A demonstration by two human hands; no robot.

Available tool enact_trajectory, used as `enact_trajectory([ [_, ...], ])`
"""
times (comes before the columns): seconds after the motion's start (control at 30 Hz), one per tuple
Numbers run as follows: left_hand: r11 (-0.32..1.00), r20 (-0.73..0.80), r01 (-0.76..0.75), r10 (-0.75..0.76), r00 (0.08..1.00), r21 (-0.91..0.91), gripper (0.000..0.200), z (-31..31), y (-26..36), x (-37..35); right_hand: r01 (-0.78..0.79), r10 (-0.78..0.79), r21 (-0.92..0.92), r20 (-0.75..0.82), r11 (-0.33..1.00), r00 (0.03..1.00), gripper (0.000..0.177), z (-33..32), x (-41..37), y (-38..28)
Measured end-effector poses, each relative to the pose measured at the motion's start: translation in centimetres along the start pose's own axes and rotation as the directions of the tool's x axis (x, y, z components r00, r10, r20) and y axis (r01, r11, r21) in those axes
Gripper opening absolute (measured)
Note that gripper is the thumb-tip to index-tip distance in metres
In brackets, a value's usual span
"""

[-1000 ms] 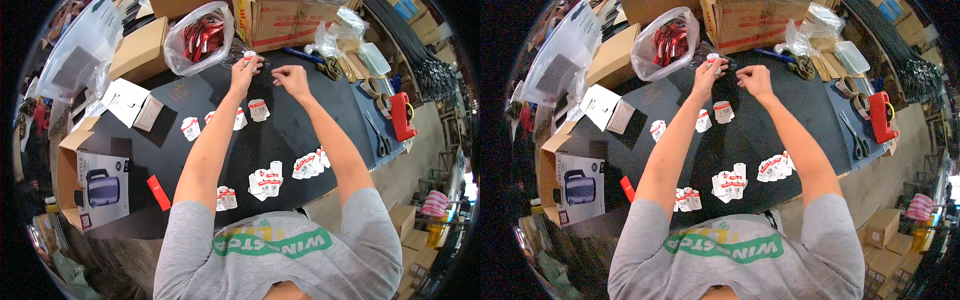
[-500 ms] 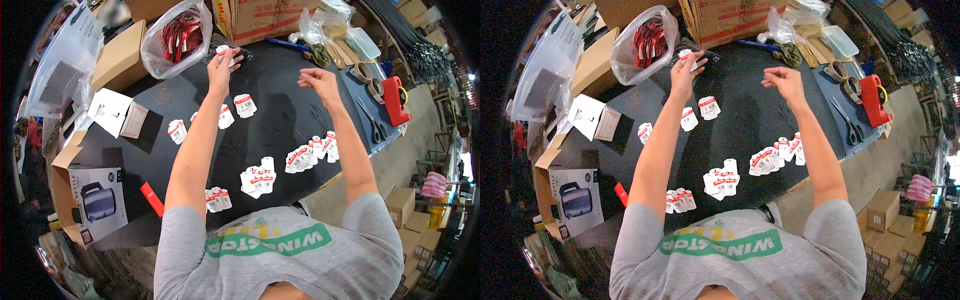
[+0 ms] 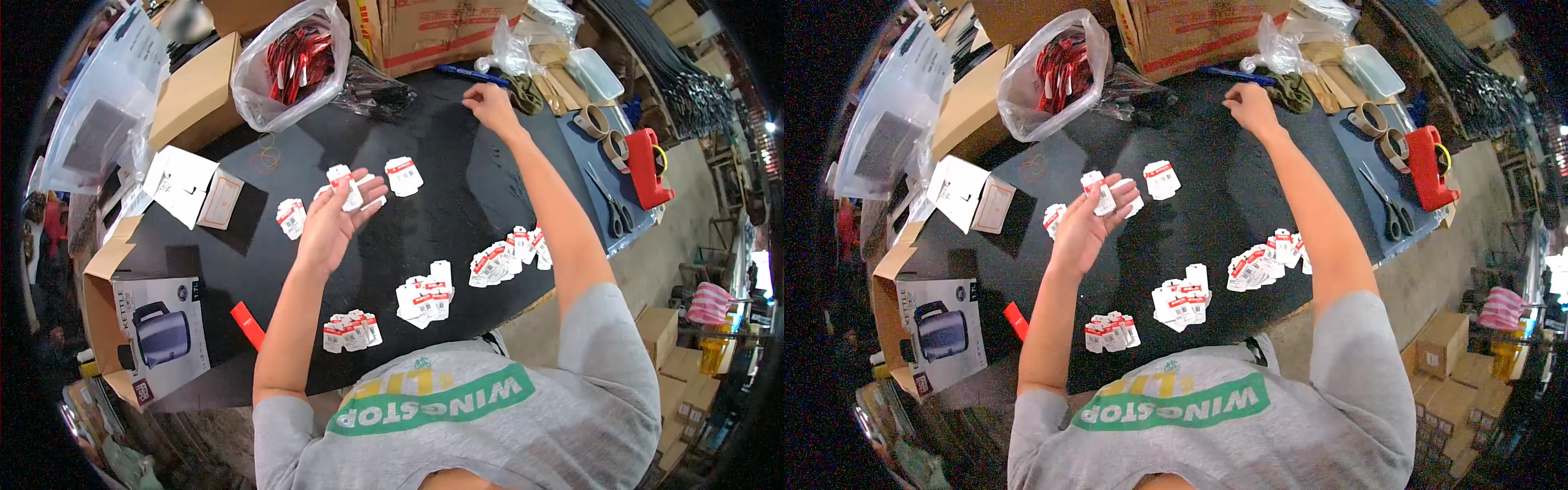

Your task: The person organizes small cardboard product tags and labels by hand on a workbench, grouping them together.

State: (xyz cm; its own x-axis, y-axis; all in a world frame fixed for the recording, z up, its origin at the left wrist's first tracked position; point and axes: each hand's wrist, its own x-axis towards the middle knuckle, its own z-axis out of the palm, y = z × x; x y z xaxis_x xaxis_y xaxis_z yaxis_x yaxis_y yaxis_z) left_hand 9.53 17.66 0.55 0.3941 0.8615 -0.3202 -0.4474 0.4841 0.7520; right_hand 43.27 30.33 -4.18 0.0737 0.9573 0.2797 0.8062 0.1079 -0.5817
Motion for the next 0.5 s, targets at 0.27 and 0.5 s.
enact_trajectory([
  [0.27, 0.998, 0.015, -0.058, 0.057, 0.998, 0.038, 0.034, -0.6, -0.7, -3.5, 0.069, -0.01, -0.175, 0.318, 0.982, 0.948, 0.011, 3.0, 4.7, -1.0],
  [0.5, 0.97, -0.249, -0.178, 0.215, 0.944, 0.164, 0.018, -0.7, -1.5, -4.8, 0.323, -0.327, 0.155, 0.0, 0.934, 0.945, 0.014, -3.3, -0.5, -11.9],
])
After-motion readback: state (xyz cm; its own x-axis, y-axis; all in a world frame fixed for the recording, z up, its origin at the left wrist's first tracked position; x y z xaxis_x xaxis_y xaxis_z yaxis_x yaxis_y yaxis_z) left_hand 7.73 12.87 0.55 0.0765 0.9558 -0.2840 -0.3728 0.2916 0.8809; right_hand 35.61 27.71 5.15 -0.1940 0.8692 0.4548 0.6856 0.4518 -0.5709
